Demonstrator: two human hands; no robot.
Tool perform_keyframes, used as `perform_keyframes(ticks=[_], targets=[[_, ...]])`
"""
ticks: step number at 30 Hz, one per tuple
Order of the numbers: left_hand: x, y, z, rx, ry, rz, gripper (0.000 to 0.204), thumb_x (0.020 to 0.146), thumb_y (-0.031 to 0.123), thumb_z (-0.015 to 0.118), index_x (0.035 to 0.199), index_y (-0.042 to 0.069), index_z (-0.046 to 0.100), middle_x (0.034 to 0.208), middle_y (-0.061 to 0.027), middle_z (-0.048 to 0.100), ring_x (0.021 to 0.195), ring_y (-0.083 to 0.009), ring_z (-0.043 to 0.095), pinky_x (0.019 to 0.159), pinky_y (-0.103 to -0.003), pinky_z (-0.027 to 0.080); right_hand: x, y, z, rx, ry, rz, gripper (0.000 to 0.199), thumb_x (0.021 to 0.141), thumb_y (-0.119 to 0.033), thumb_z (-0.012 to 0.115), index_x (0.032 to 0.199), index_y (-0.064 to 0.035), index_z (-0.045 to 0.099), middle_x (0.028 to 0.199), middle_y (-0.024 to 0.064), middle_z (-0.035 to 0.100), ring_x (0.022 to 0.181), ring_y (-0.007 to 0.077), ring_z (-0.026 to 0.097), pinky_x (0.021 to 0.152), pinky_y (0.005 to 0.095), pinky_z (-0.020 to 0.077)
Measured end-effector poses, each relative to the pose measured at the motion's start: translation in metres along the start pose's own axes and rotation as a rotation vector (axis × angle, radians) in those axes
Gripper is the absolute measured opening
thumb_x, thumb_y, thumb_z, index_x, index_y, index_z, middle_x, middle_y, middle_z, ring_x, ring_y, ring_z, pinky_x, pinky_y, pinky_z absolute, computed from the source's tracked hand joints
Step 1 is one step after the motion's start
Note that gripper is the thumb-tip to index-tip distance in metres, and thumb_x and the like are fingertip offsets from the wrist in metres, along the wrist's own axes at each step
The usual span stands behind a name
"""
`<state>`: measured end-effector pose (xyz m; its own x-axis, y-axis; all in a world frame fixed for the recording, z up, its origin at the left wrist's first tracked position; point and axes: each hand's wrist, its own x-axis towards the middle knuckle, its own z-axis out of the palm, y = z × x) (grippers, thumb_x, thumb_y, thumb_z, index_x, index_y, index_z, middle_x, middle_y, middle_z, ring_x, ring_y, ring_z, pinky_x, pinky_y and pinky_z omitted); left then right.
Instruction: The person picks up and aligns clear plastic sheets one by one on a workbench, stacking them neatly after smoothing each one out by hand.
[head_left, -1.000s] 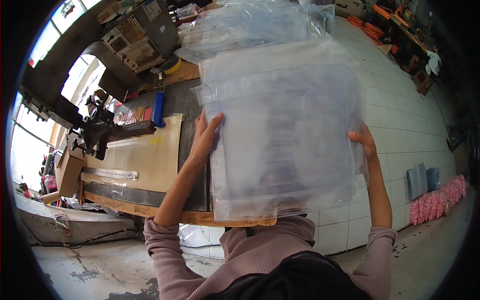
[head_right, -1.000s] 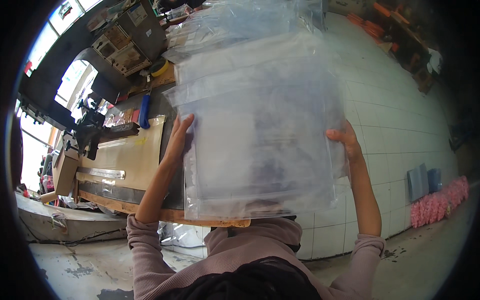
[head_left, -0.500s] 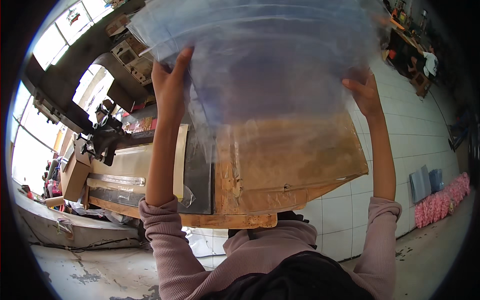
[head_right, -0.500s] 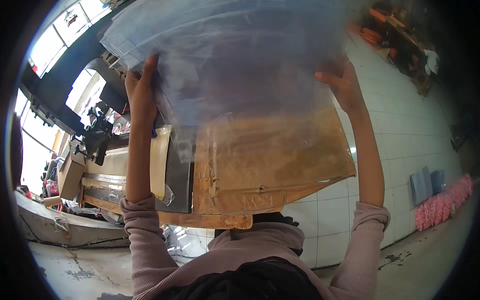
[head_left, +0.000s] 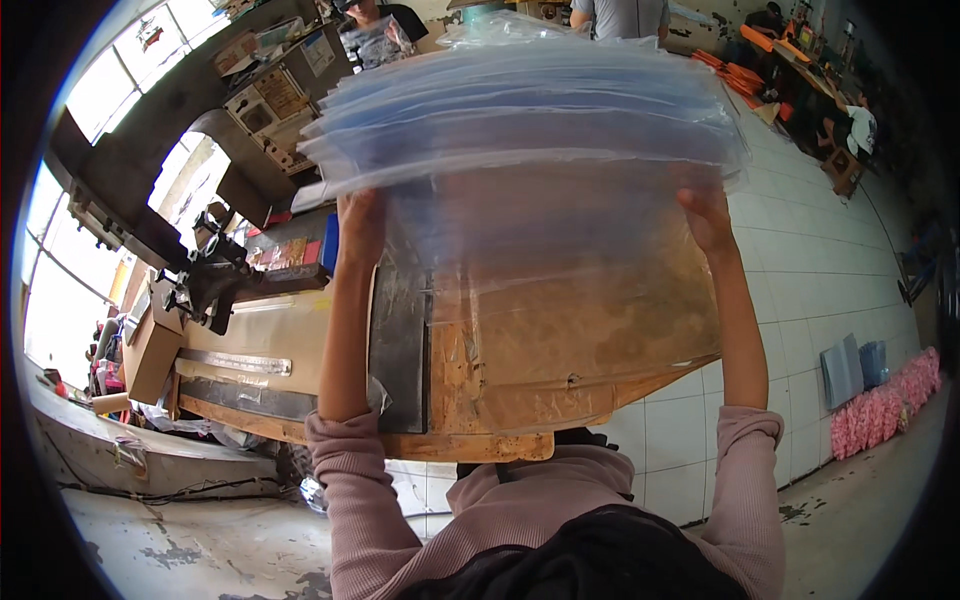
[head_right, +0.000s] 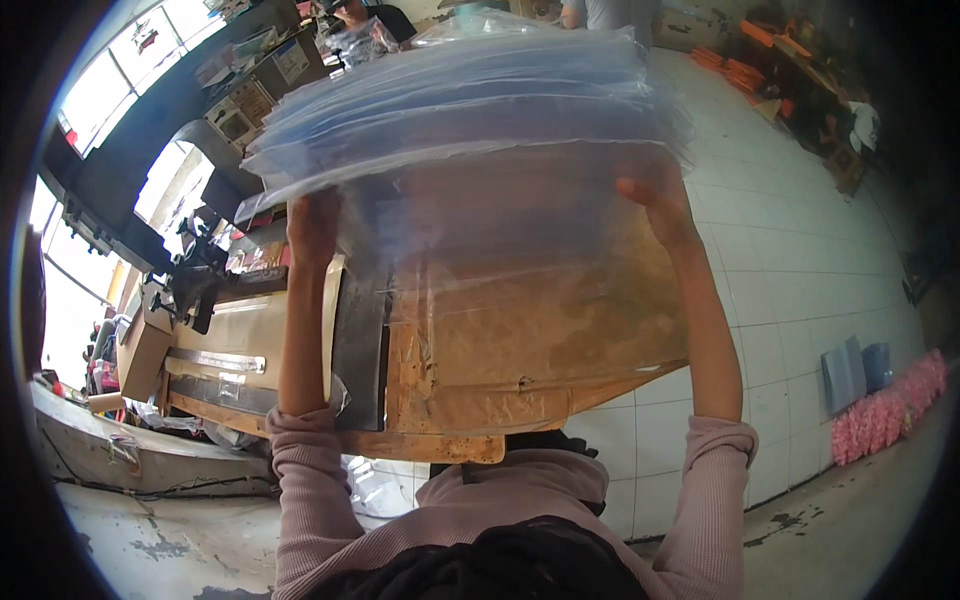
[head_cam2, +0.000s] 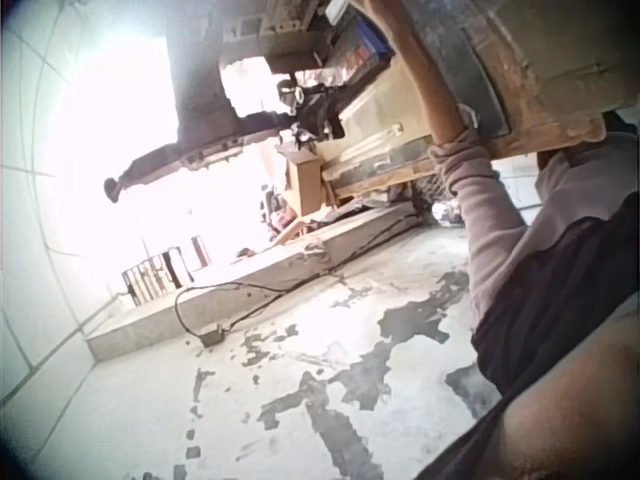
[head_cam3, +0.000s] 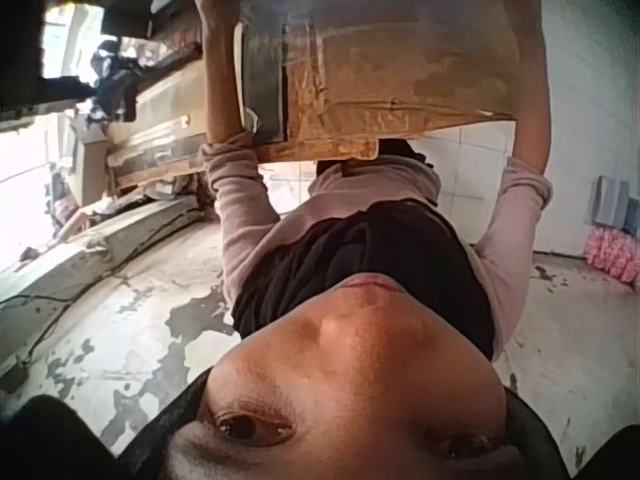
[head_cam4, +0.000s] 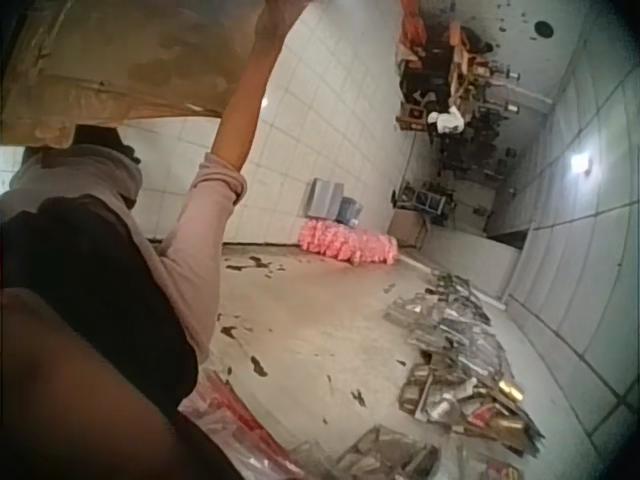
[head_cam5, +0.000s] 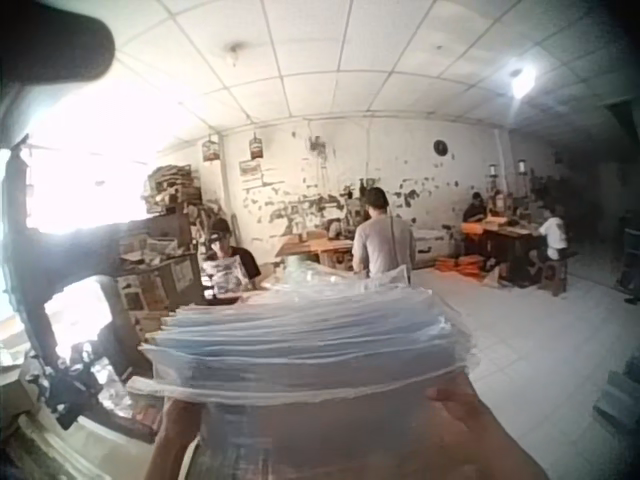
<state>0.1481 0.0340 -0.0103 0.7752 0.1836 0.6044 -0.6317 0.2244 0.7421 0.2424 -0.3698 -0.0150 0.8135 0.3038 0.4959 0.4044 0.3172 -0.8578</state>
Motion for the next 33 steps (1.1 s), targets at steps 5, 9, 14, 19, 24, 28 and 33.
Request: perform_keyframes(ticks=[5, 9, 14, 19, 24, 28, 33], targets=[[0.004, 0.015, -0.008, -0.078, -0.087, -0.054, 0.053, 0.077, 0.027, 0.065, 0.117, 0.000, 0.043, 0.110, -0.0072, 0.051, 0.103, -0.0170, 0.047, 0.092, -0.031, 0.033, -0.005, 0.006, -0.005, 0.018, 0.016, -0.033, 0.063, 0.067, -0.018, 0.072, 0.121, -0.0036, 0.042, 0.113, 0.0063, 0.049, 0.107, 0.0174, 0.045, 0.093, 0.0302, 0.0328], [0.011, 0.026, 0.039, 0.107, 0.209, 0.006, 0.057, 0.077, 0.029, 0.066, 0.117, -0.003, 0.041, 0.111, -0.0090, 0.050, 0.097, -0.0128, 0.049, 0.083, -0.029, 0.039, 0.004, 0.000, 0.013, -0.209, 0.051, 0.068, 0.049, 0.070, -0.014, 0.071, 0.114, -0.0046, 0.051, 0.108, 0.0048, 0.055, 0.101, 0.0157, 0.050, 0.090, 0.0294, 0.0360], [0.039, 0.062, 0.082, 0.361, 0.252, 0.092, 0.034, 0.083, 0.030, 0.061, 0.101, 0.003, 0.049, 0.076, 0.0026, 0.050, 0.065, -0.0038, 0.045, 0.058, -0.020, 0.038, 0.042, -0.038, 0.037, -0.250, 0.263, -0.310, 0.035, 0.068, -0.017, 0.071, 0.097, -0.0022, 0.060, 0.086, 0.0027, 0.061, 0.083, 0.0131, 0.055, 0.078, 0.0263, 0.0411], [0.039, 0.065, 0.043, 0.444, 0.114, -0.033, 0.039, 0.079, 0.034, 0.064, 0.099, 0.003, 0.049, 0.075, 0.0025, 0.048, 0.065, -0.0053, 0.043, 0.058, -0.021, 0.039, 0.044, -0.043, 0.003, -0.241, -0.031, -0.222, 0.041, 0.073, -0.011, 0.067, 0.110, -0.0026, 0.052, 0.105, 0.0044, 0.054, 0.097, 0.0138, 0.050, 0.084, 0.0265, 0.0389], [0.001, -0.001, -0.004, 0.060, 0.011, -0.071, 0.054, 0.076, 0.038, 0.066, 0.112, 0.001, 0.047, 0.087, -0.0026, 0.054, 0.077, -0.0099, 0.052, 0.066, -0.023, 0.043, 0.000, 0.049, -0.036, -0.037, 0.031, -0.058, 0.052, 0.074, -0.006, 0.066, 0.121, -0.0056, 0.044, 0.117, 0.0027, 0.046, 0.112, 0.0173, 0.042, 0.096, 0.0299, 0.0332], [0.020, 0.021, 0.039, 0.243, 0.151, -0.027, 0.045, 0.080, 0.033, 0.063, 0.108, 0.000, 0.051, 0.092, -0.0041, 0.057, 0.079, -0.0104, 0.054, 0.066, -0.023, 0.044, 0.018, 0.012, 0.018, -0.008, 0.089, -0.075, 0.049, 0.071, -0.007, 0.068, 0.116, -0.0044, 0.048, 0.109, 0.0050, 0.051, 0.102, 0.0171, 0.048, 0.089, 0.0292, 0.0386], [0.101, 0.018, 0.062, 0.273, 0.199, -0.045, 0.043, 0.081, 0.035, 0.062, 0.106, 0.001, 0.053, 0.088, -0.0022, 0.056, 0.073, -0.0091, 0.051, 0.062, -0.023, 0.041, 0.099, -0.011, 0.010, -0.302, 0.123, -0.072, 0.038, 0.068, -0.012, 0.073, 0.102, -0.0020, 0.057, 0.094, 0.0024, 0.058, 0.092, 0.0151, 0.052, 0.082, 0.0271, 0.0392]])
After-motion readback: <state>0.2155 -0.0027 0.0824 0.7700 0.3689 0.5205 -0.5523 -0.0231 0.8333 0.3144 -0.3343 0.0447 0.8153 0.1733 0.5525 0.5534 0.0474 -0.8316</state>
